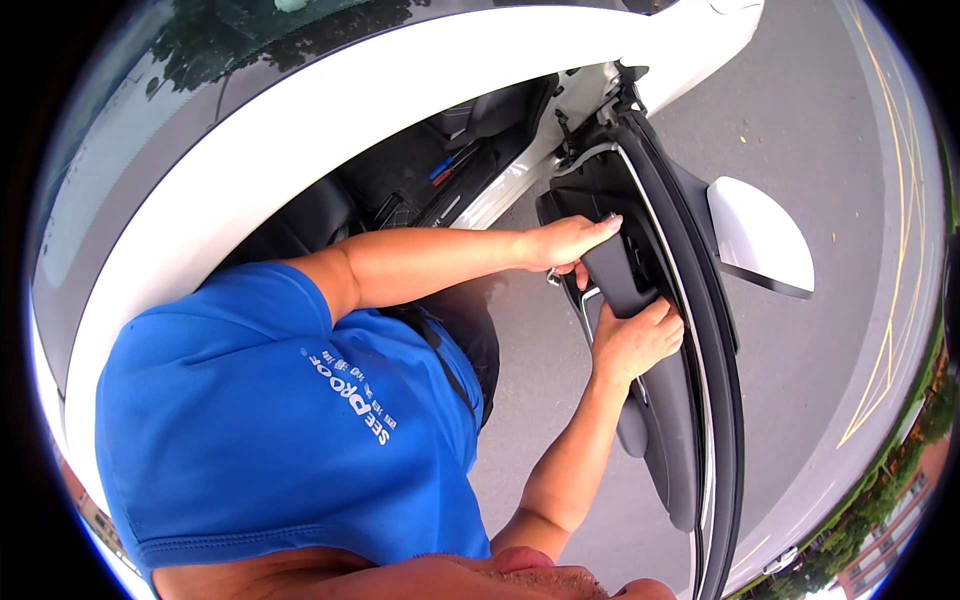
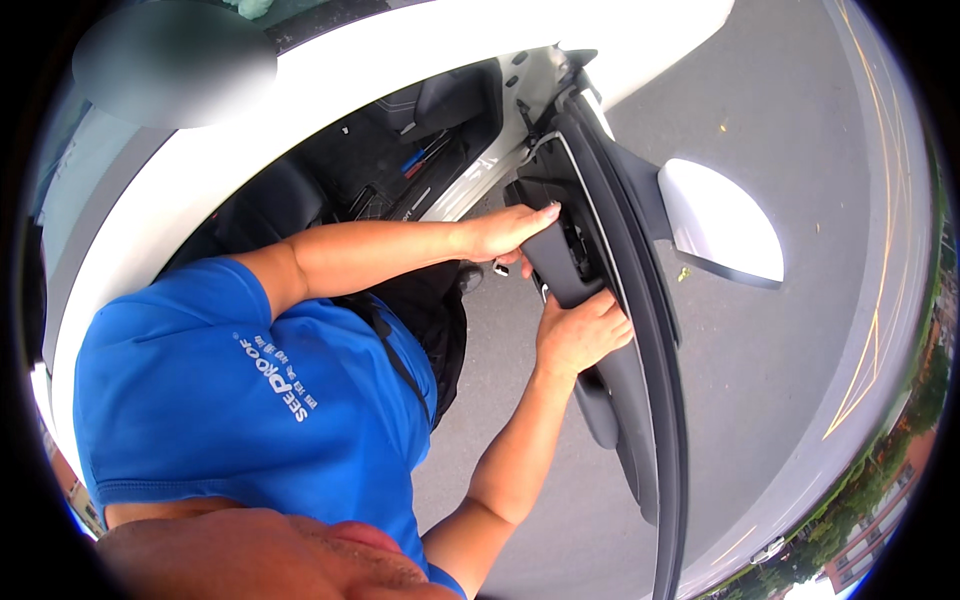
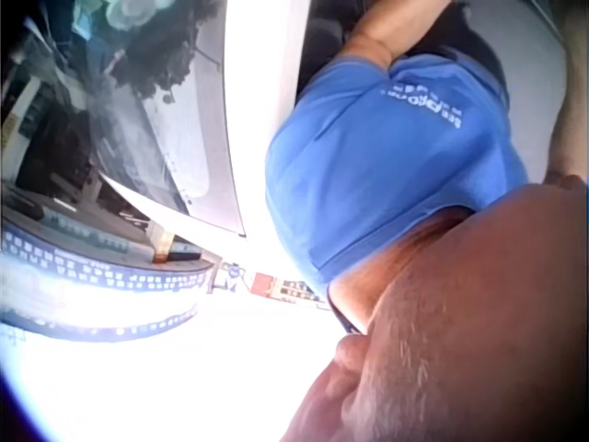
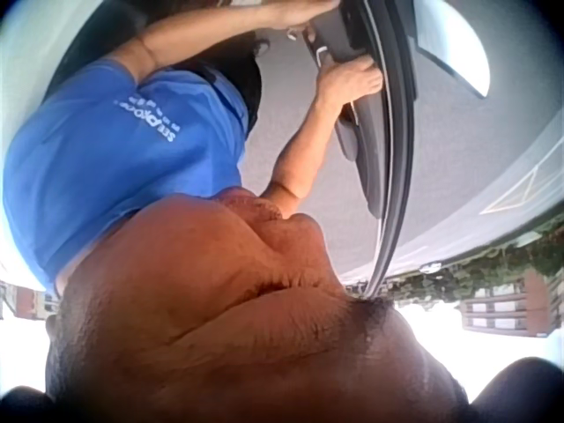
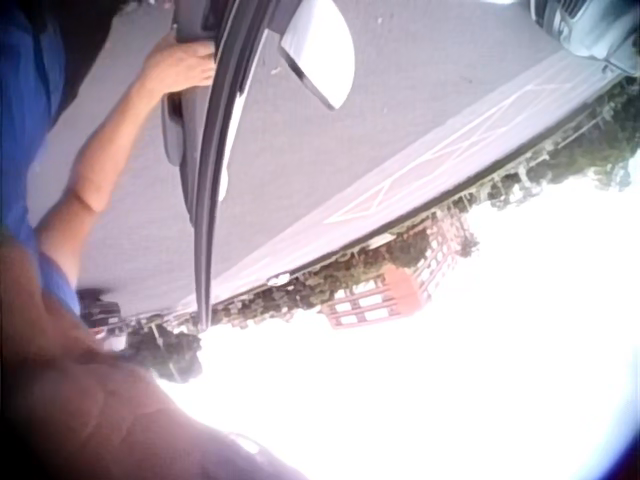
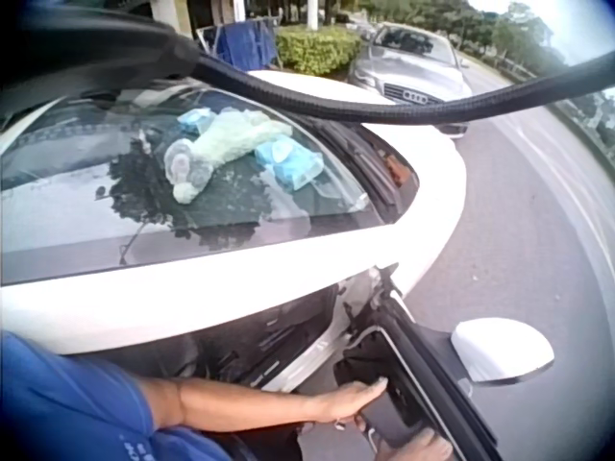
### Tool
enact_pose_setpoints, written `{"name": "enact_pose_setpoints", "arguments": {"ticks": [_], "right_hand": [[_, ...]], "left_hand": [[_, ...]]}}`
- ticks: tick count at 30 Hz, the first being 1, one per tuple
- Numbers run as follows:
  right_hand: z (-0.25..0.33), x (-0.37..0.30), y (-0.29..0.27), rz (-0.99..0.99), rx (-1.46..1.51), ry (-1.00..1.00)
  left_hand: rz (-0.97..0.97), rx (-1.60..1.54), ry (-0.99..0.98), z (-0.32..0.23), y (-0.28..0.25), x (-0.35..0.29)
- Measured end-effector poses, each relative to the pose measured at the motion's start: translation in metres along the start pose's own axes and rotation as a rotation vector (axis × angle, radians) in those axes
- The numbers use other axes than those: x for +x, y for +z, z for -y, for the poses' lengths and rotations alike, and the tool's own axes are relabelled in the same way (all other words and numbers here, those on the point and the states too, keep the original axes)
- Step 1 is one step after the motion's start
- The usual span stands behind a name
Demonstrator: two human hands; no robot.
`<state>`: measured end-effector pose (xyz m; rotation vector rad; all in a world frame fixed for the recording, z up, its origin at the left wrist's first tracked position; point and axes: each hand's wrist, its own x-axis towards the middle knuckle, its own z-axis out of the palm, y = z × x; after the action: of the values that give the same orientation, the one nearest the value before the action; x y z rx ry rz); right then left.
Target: The person detaches and removes an interior door panel from a white car using a socket tool and their hands.
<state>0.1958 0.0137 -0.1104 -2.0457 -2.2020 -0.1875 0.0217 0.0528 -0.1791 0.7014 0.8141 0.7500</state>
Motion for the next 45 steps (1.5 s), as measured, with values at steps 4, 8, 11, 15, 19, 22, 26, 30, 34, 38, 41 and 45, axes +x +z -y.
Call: {"name": "enact_pose_setpoints", "arguments": {"ticks": [4, 8, 11, 15, 19, 22, 26, 30, 34, 38, 41, 45], "right_hand": [[-0.001, -0.007, 0.009, -0.02, 0.052, -0.068], [-0.003, -0.003, 0.003, 0.035, 0.08, -0.087], [-0.003, 0.0, 0.0, 0.04, 0.079, -0.108], [-0.003, 0.002, -0.009, 0.094, 0.071, -0.114], [0.001, 0.003, -0.018, 0.07, 0.111, -0.14], [0.003, 0.003, -0.019, 0.126, -0.03, -0.094], [0.008, 0.008, 0.001, 0.111, -0.077, -0.102], [0.01, 0.007, 0.014, 0.125, -0.032, -0.065], [0.001, 0.011, 0.014, 0.13, -0.002, -0.122], [0.0, 0.013, 0.0, 0.083, 0.016, -0.232], [0.0, 0.017, 0.002, 0.134, 0.063, -0.204], [0.001, 0.015, 0.003, 0.088, 0.048, -0.197]], "left_hand": [[-0.035, 0.015, -0.001, 0.01, -0.006, -0.008], [-0.05, -0.01, 0.021, 0.006, -0.001, -0.015], [-0.062, -0.018, 0.059, 0.008, -0.001, -0.016], [-0.061, -0.003, 0.045, 0.005, 0.0, -0.021], [-0.047, 0.02, 0.056, -0.003, 0.0, -0.028], [-0.002, 0.017, 0.075, -0.001, -0.005, -0.026], [0.028, -0.156, -0.03, 0.021, -0.021, -0.009], [0.103, -0.294, -0.082, 0.038, -0.028, 0.017], [0.15, -0.013, 0.057, 0.023, -0.03, 0.01], [0.094, 0.078, 0.112, 0.016, -0.02, -0.004], [0.008, 0.095, 0.062, 0.01, -0.019, -0.004], [-0.035, 0.037, 0.038, 0.01, -0.012, -0.007]]}}
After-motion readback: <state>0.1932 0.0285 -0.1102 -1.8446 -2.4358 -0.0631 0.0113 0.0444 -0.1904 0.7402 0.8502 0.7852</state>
